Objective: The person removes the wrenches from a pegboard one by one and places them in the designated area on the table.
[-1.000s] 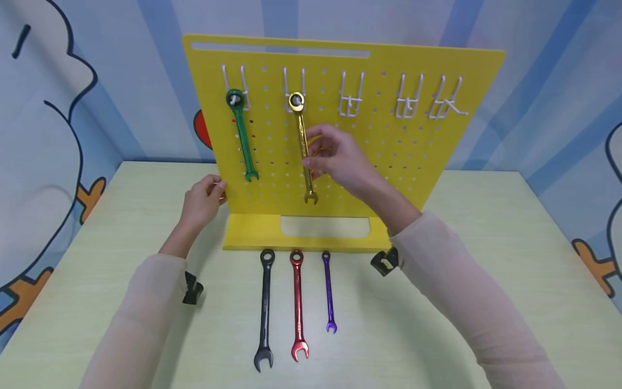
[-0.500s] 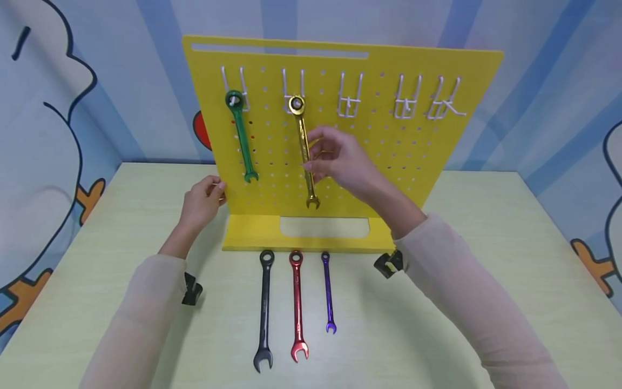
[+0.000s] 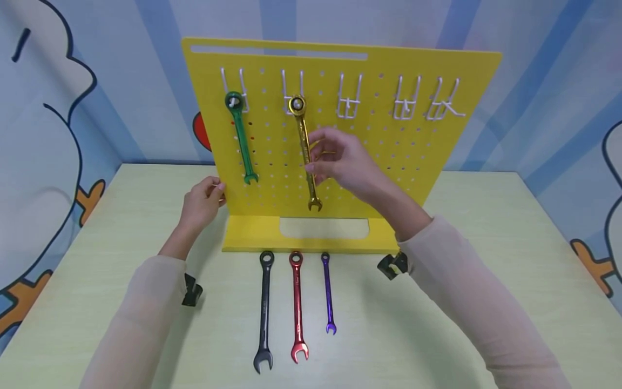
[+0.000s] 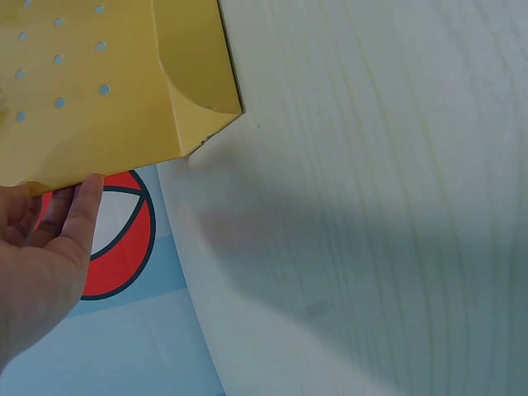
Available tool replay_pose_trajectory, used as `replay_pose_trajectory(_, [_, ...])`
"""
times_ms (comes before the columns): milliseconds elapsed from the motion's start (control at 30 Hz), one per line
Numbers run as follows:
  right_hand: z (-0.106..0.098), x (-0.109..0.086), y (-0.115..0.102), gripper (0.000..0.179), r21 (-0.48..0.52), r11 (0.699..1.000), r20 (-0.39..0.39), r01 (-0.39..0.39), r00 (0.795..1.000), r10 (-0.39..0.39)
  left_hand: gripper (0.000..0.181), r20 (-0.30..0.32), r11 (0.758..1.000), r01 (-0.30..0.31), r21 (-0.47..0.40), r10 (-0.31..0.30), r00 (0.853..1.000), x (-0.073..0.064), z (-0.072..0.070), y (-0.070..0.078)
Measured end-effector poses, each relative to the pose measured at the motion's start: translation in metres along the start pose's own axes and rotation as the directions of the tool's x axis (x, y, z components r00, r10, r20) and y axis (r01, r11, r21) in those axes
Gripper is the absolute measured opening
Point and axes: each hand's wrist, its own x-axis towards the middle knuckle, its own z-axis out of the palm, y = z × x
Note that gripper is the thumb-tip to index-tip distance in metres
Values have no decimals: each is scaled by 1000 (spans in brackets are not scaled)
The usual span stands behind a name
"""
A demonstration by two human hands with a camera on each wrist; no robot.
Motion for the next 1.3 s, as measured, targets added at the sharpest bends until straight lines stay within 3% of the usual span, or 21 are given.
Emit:
replay_pose_trajectory(967, [-9, -19, 5, 35, -59, 998, 55, 23, 998, -20, 32, 2, 1000, -3, 5, 3, 1000, 2, 0, -4])
replay_pose_trajectory(1300, [-15, -26, 22, 29, -130, 990, 72, -56, 995, 65, 33, 4, 1000, -8, 4, 8, 1000, 2, 0, -3])
